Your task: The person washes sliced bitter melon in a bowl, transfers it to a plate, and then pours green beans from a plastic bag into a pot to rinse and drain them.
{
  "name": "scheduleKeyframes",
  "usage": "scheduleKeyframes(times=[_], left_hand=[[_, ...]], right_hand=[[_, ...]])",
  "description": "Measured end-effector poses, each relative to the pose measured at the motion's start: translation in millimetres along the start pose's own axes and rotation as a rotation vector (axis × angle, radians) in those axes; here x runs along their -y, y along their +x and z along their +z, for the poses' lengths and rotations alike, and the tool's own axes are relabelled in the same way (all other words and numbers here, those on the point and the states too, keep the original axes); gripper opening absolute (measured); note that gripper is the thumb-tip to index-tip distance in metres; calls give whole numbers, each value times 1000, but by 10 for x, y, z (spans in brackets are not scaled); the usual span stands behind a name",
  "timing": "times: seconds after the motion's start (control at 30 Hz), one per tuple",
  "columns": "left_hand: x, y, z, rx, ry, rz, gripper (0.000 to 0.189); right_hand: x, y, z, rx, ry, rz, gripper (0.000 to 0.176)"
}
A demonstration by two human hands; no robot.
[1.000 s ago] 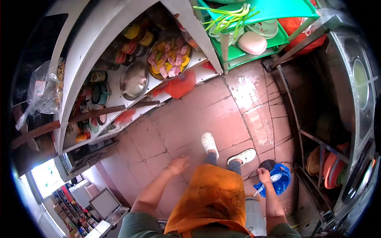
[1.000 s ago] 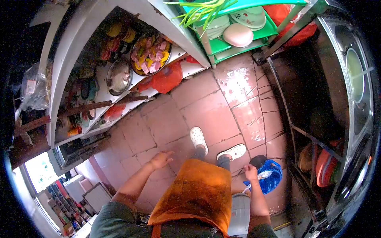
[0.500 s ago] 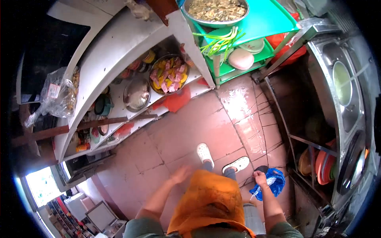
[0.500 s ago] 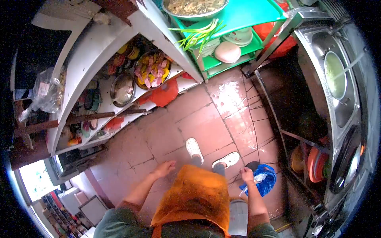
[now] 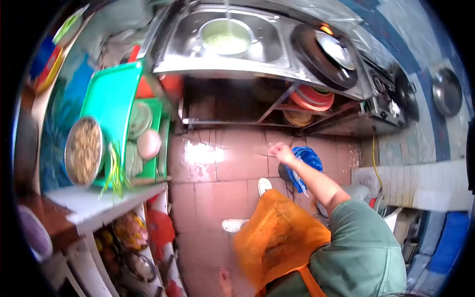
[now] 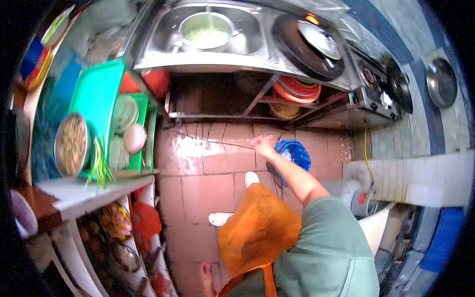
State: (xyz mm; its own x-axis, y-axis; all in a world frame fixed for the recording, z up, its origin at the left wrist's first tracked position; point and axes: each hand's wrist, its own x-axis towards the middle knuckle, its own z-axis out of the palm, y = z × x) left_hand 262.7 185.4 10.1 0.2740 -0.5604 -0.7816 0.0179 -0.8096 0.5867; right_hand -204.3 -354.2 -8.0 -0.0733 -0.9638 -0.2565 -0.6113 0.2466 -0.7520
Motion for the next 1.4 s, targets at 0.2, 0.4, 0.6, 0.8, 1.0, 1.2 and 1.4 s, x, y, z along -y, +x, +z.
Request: scheduleKeyframes(times=[0.2, 0.4, 0.6, 0.8, 1.0, 1.2, 1.4], left_hand=[[37, 504, -191, 106, 414, 60, 29], [-2901, 581, 969, 66, 915, 57, 30], [-5614, 985, 3470, 284, 911, 828, 34], [-6872, 728, 5690, 724, 935, 1474, 52], [-6727, 564, 6246, 693, 1500, 1461, 41], [-7479, -373, 5574, 1042, 982, 1430, 20], [-8393, -230, 4498, 699, 814, 1409, 19]], right_hand=[[-662, 1114, -1541, -501, 597, 645, 27], [-643, 1818, -2115, -778, 1386, 442, 36], [-711, 929, -2057, -619, 1154, 536, 21], [-361, -247, -2204, -535, 1096, 787, 38], [-491, -452, -2101, -441, 1178, 833, 40], [-576, -73, -1936, -266, 1217, 813, 45], [-60, 658, -2148, -176, 1068, 856, 46]])
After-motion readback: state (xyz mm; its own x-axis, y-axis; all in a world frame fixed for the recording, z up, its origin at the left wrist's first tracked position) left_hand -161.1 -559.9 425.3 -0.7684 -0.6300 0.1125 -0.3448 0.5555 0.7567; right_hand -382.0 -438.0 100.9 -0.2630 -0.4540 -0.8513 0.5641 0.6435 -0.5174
